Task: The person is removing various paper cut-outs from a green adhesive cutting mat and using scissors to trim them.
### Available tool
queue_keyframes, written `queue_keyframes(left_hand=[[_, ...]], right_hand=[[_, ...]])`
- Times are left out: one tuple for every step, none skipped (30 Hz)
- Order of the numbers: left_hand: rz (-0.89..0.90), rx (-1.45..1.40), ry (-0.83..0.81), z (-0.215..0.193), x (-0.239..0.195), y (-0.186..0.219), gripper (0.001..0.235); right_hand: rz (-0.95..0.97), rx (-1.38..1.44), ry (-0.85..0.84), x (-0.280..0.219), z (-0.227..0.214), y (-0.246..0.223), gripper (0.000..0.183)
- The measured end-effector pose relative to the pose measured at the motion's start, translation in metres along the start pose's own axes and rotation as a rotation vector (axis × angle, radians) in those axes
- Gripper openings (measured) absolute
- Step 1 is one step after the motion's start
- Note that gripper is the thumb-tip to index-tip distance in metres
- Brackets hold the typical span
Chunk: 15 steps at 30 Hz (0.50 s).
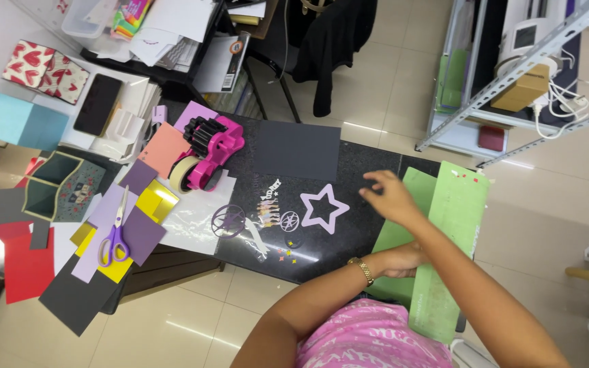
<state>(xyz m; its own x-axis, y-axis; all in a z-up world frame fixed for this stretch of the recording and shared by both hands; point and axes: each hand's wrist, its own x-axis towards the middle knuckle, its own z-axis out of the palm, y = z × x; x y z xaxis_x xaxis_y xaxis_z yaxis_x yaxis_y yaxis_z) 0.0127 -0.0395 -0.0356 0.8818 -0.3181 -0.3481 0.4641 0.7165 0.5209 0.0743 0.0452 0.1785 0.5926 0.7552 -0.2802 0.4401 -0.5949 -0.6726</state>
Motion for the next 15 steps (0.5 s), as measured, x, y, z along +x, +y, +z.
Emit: queue_keyframes(left_hand=[[0.018,-0.036,-0.001,0.008,-0.01,0.008,0.046],[0.035,-0.071,-0.002,0.016,-0.02,0.016,0.041],[0.016,-0.074,-0.023,0.023,-0.027,0.025,0.041],[0.019,-0.102,-0.012,0.029,-0.033,0.034,0.043],[0.016,-0.134,0.0,0.037,-0.04,0.038,0.044],[-0.01,-0.141,-0.021,0.04,-0.043,0.035,0.044],[-0.021,-0.141,-0.014,0.039,-0.045,0.038,0.046],[-0.033,-0.14,-0.007,0.039,-0.047,0.042,0.048],[-0.056,-0.14,-0.024,0.038,-0.048,0.041,0.048],[-0.07,-0.139,0.008,0.037,-0.048,0.04,0.046],[-0.082,-0.137,0.041,0.037,-0.048,0.04,0.045],[-0.102,-0.136,0.024,0.04,-0.049,0.043,0.045],[-0.103,-0.155,0.05,0.039,-0.051,0.045,0.046],[-0.104,-0.174,0.077,0.039,-0.053,0.049,0.046],[-0.119,-0.17,0.065,0.04,-0.054,0.051,0.046]], right_hand=[[-0.093,0.228,0.074,-0.01,-0.015,0.004,0.034],[-0.188,0.455,0.152,-0.019,-0.031,0.009,0.029],[-0.166,0.448,0.17,-0.031,-0.046,0.019,0.029],[-0.146,0.479,0.255,-0.044,-0.062,0.029,0.027],[-0.12,0.507,0.341,-0.061,-0.075,0.041,0.025],[-0.092,0.498,0.359,-0.081,-0.084,0.05,0.025],[-0.001,0.507,0.419,-0.097,-0.092,0.056,0.022],[0.09,0.515,0.48,-0.113,-0.1,0.061,0.019],[0.111,0.511,0.499,-0.125,-0.094,0.087,0.019],[0.17,0.489,0.533,-0.138,-0.088,0.112,0.021],[0.227,0.466,0.566,-0.151,-0.082,0.137,0.023],[0.246,0.462,0.585,-0.163,-0.073,0.147,0.023],[0.285,0.477,0.583,-0.173,-0.063,0.157,0.027],[0.323,0.493,0.581,-0.184,-0.053,0.167,0.031],[0.335,0.491,0.596,-0.191,-0.045,0.163,0.031]])
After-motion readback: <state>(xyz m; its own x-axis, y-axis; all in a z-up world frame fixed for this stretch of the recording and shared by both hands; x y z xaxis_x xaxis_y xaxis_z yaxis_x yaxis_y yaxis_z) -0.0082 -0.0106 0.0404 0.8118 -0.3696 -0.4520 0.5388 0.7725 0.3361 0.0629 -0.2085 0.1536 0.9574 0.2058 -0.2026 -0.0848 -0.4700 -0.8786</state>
